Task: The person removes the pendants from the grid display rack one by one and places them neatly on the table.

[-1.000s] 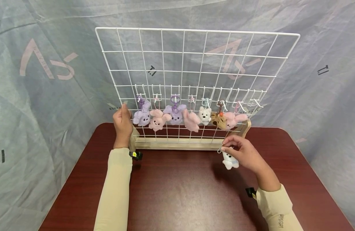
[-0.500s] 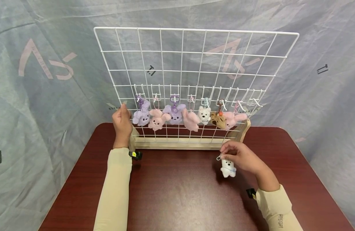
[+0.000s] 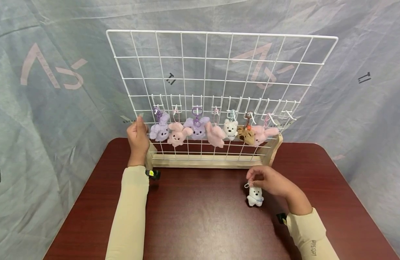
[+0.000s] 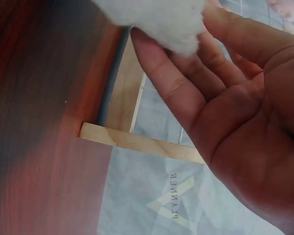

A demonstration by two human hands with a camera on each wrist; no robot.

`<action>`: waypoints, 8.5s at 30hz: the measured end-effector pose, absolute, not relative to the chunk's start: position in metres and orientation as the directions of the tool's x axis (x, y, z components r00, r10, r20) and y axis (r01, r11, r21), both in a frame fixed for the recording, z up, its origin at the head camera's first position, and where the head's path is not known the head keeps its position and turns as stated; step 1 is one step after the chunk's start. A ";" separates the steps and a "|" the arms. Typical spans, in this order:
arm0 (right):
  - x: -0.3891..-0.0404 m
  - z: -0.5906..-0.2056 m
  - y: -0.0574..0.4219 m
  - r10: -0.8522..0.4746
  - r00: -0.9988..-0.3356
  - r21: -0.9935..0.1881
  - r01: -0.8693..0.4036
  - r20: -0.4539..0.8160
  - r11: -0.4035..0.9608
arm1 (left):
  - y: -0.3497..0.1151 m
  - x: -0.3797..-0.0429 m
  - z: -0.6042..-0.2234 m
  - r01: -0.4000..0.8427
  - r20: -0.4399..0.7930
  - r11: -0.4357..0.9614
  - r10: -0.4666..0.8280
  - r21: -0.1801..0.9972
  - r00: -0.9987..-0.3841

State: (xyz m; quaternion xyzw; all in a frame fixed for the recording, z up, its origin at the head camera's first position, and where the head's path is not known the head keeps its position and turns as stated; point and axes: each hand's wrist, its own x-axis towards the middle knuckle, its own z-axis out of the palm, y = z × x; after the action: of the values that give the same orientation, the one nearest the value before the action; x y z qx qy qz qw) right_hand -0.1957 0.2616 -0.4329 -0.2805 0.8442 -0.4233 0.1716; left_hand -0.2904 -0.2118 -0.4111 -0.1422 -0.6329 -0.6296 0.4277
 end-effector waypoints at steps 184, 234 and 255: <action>-0.199 -0.360 0.207 0.033 -0.845 -0.845 -0.530 0.533 0.072 | -0.211 -0.288 -0.412 0.715 0.692 0.105 -0.382 0.691 -0.613; -0.187 -0.351 0.205 0.111 -0.742 -0.745 -0.667 0.662 -0.011 | -0.213 -0.290 -0.414 0.718 0.692 0.092 -0.377 0.690 -0.616; -0.187 -0.359 0.206 0.078 -0.751 -0.755 -0.655 0.656 0.035 | -0.213 -0.289 -0.414 0.723 0.699 0.095 -0.369 0.684 -0.612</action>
State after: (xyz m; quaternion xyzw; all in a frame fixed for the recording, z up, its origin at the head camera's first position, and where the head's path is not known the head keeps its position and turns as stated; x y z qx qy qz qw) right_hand -0.1870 0.2059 -0.3592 -0.2173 0.6635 -0.6598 -0.2780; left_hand -0.2891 -0.2127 -0.4138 -0.1448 -0.6123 -0.6568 0.4157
